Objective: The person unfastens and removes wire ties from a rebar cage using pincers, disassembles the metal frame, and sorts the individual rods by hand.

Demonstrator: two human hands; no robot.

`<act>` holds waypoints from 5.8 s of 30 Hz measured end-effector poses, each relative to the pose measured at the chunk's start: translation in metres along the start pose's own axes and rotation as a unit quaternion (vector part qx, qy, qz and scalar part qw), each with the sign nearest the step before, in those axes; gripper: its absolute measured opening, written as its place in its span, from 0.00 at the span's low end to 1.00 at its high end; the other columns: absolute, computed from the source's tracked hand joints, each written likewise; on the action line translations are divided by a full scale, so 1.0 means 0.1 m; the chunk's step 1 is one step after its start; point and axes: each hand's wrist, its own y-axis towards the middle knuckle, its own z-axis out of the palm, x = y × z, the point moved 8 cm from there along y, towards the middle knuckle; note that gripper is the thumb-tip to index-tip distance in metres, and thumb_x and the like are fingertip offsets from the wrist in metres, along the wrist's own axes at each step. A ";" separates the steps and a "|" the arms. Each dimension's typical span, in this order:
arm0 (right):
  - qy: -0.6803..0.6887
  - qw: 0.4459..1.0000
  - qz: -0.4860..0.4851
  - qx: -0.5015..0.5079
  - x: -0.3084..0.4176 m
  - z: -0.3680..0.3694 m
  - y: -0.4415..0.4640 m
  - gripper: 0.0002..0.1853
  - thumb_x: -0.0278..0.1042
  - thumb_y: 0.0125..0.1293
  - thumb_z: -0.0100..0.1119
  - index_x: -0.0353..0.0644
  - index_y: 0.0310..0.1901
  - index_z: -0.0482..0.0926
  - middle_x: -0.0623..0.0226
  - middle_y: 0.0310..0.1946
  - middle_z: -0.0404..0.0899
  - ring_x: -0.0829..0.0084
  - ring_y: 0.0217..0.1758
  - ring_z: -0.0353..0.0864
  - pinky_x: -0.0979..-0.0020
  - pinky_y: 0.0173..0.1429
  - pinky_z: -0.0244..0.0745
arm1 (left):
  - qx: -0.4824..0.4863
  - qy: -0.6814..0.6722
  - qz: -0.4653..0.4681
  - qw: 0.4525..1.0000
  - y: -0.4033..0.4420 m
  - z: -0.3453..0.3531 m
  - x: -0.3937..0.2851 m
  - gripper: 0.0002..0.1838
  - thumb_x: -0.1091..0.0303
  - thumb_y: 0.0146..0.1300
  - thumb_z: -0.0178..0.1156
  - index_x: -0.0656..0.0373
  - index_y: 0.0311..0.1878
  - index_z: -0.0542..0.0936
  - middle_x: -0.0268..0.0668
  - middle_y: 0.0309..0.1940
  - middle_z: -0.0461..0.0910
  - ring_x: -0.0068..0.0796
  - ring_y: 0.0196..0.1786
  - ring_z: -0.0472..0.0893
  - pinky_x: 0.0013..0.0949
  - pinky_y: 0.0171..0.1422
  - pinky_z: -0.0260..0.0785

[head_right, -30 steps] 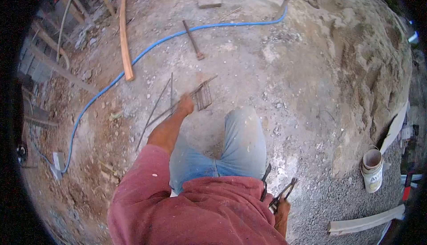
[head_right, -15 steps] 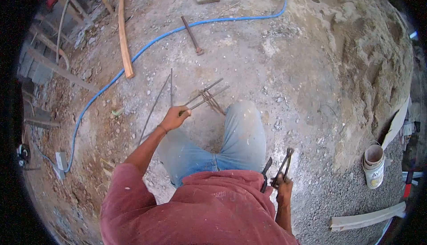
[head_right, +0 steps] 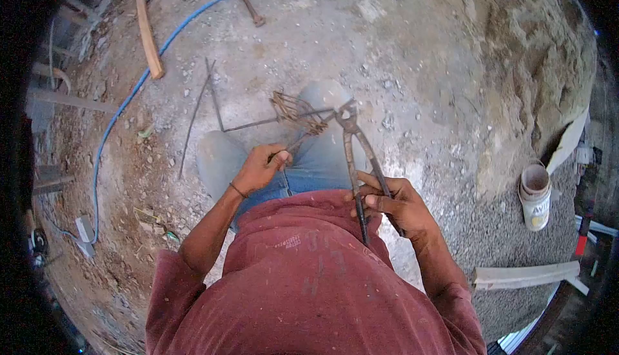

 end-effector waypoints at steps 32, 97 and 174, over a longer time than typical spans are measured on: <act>-0.291 0.952 0.064 -0.076 0.01 -0.38 0.07 0.11 0.30 0.68 0.59 0.28 0.44 0.80 0.55 0.40 0.85 0.67 0.41 0.84 0.59 0.48 0.84 | -0.063 0.133 0.082 0.986 0.24 0.20 -0.55 0.13 0.63 0.72 0.58 0.65 0.36 0.82 0.53 0.31 0.81 0.55 0.34 0.80 0.48 0.41 0.70; -0.260 0.943 -0.208 0.011 1.25 0.94 0.14 0.25 0.48 0.74 0.61 0.40 0.21 0.75 0.75 0.13 0.69 0.82 0.15 0.68 0.72 0.19 0.62 | 0.014 -0.301 0.122 0.946 -0.10 -0.95 -1.74 0.27 0.47 0.80 0.47 0.63 0.34 0.75 0.23 0.15 0.57 0.14 0.17 0.55 0.23 0.22 0.47; -0.318 0.805 -0.495 -0.079 1.10 1.58 0.69 0.14 0.37 0.67 0.66 0.36 0.29 0.80 0.50 0.16 0.72 0.53 0.18 0.73 0.57 0.26 0.67 | -0.232 -0.058 0.163 0.957 -0.45 -1.73 -1.84 0.33 0.44 0.68 0.64 0.63 0.64 0.79 0.35 0.33 0.86 0.18 0.25 0.80 0.24 0.26 0.69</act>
